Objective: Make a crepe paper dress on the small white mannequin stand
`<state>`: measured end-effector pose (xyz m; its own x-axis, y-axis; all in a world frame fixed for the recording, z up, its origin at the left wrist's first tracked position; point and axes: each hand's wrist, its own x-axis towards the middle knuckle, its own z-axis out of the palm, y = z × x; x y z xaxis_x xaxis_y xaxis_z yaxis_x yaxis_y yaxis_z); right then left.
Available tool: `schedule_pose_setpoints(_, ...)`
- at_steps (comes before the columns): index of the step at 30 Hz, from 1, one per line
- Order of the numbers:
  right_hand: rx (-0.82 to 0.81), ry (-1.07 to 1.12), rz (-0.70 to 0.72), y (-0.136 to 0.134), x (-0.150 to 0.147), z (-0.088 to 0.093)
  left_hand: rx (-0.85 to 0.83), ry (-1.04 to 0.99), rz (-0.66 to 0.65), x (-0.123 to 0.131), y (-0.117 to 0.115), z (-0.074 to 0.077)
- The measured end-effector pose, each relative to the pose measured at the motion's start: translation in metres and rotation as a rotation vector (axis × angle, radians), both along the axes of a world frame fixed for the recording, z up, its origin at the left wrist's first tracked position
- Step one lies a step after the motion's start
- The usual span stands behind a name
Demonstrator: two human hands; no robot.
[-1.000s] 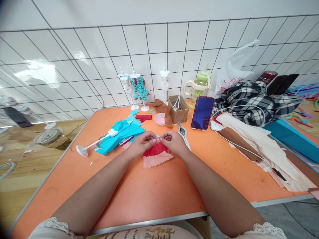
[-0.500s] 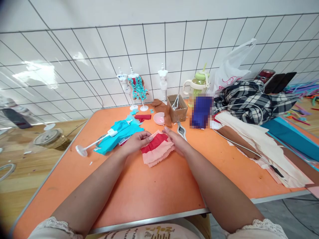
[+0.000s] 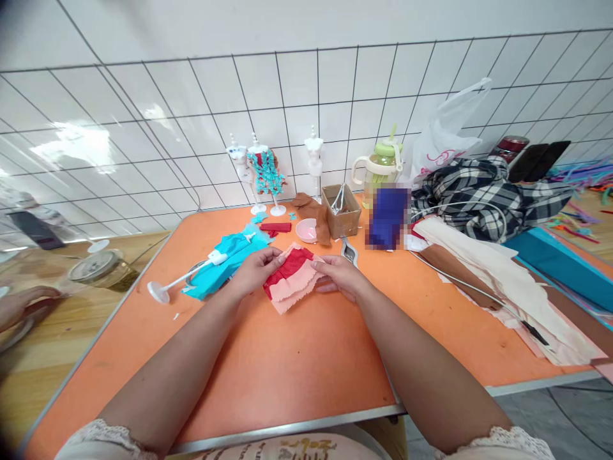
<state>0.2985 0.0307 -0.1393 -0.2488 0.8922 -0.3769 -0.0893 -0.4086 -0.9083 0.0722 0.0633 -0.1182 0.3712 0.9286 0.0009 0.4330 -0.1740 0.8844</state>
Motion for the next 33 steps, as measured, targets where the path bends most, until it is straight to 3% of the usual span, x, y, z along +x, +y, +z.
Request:
schedule_pose_setpoints(5,0.04,-0.079,-0.104,0.003,0.002,-0.001,0.013,0.044,0.024,-0.002,0.002,-0.001)
schedule_pose_setpoints(7,0.06,-0.101,-0.084,0.002,0.001,0.0,0.113,0.132,0.013,-0.003,0.0,0.003)
schedule_pose_setpoints(11,0.217,-0.202,0.105,-0.009,-0.008,0.005,0.5,0.33,-0.15,-0.001,-0.018,0.027)
schedule_pose_setpoints(13,0.394,-0.299,0.234,-0.015,-0.014,0.008,0.54,0.394,-0.296,0.003,-0.029,0.04)
schedule_pose_setpoints(17,0.623,-0.433,0.269,-0.024,-0.019,0.014,0.313,0.444,-0.449,0.009,-0.041,0.051)
schedule_pose_setpoints(22,0.499,-0.323,0.209,-0.024,-0.018,0.019,0.06,0.412,-0.389,0.003,-0.034,0.047)
schedule_pose_setpoints(24,0.536,-0.376,0.124,-0.02,-0.015,0.019,-0.011,0.397,-0.365,-0.001,-0.03,0.045)
schedule_pose_setpoints(26,0.668,-0.616,0.006,-0.014,-0.007,0.016,-0.058,0.356,-0.345,-0.004,-0.027,0.045)
schedule_pose_setpoints(28,0.766,-0.994,-0.073,-0.007,0.003,0.011,-0.087,0.298,-0.307,-0.008,-0.025,0.046)
schedule_pose_setpoints(30,0.714,-1.323,-0.034,-0.001,0.014,0.002,-0.104,0.234,-0.257,-0.012,-0.022,0.048)
schedule_pose_setpoints(33,0.586,-1.487,0.095,0.005,0.024,-0.011,-0.125,0.158,-0.18,-0.02,-0.019,0.053)
